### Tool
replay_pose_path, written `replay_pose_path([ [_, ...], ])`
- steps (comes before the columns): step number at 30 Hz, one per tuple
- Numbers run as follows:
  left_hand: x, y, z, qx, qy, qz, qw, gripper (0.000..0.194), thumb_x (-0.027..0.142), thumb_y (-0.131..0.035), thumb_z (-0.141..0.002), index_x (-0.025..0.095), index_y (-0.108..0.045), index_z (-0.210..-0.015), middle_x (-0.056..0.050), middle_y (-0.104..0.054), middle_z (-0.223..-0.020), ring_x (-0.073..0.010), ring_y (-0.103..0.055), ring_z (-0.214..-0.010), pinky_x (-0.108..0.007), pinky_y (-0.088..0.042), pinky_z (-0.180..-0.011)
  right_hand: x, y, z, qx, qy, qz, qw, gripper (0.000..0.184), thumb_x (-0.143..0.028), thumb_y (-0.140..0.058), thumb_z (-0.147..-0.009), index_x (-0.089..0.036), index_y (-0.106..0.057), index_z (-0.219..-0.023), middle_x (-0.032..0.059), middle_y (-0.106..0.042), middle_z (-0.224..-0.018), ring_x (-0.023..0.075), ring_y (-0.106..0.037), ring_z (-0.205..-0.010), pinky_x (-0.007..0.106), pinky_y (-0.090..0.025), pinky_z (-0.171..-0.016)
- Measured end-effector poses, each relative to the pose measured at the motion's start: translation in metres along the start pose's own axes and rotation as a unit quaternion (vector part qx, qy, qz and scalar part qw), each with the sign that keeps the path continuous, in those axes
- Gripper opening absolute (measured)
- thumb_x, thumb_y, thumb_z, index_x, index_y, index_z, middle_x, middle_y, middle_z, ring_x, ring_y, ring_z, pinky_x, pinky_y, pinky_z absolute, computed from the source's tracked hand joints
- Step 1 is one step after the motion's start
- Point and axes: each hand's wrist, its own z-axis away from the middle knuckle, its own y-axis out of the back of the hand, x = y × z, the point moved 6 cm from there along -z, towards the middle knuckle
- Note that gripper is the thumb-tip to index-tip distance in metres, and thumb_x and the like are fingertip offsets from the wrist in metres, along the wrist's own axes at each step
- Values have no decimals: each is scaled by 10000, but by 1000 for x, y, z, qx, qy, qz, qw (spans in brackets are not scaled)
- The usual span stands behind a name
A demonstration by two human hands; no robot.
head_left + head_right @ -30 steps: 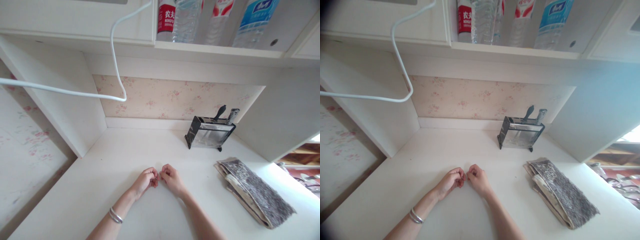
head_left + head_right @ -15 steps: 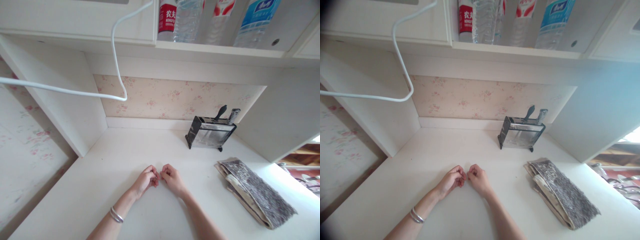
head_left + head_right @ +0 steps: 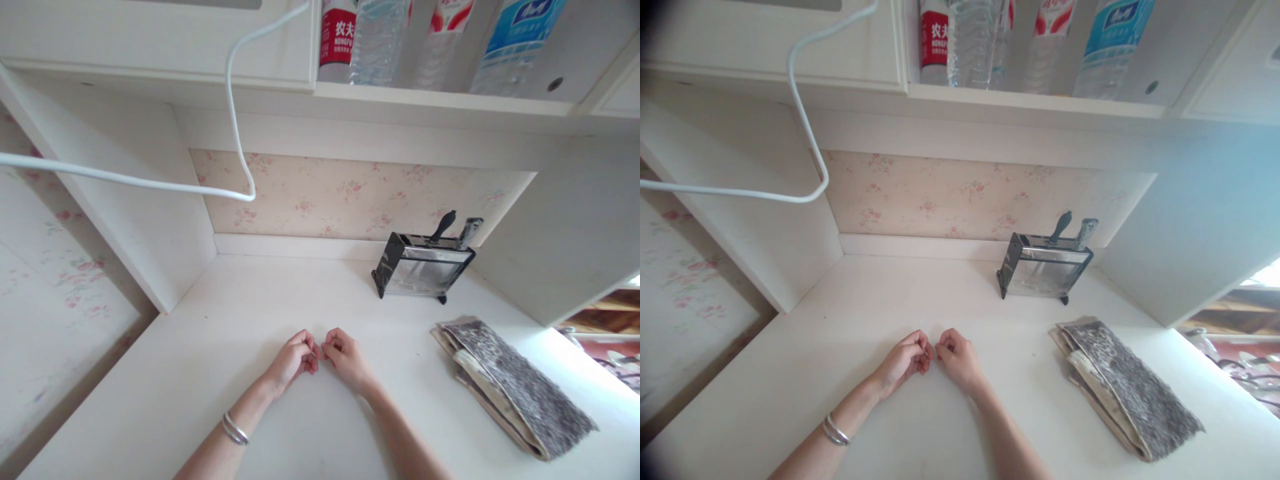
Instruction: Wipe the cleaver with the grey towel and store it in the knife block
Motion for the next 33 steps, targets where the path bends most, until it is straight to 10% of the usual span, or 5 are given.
replay_pose_path([
  [33,0,6,6,5,-49,36,998,170,153,-456,-610,195,-421,-770,13,-600,-663,-101,-540,-493,-238,-343,-507,11,5,9,81,9,55,995,306,-542,-471,-811,-238,-462,-830,-26,-566,-608,153,-485,-528,270,-351,-536],
])
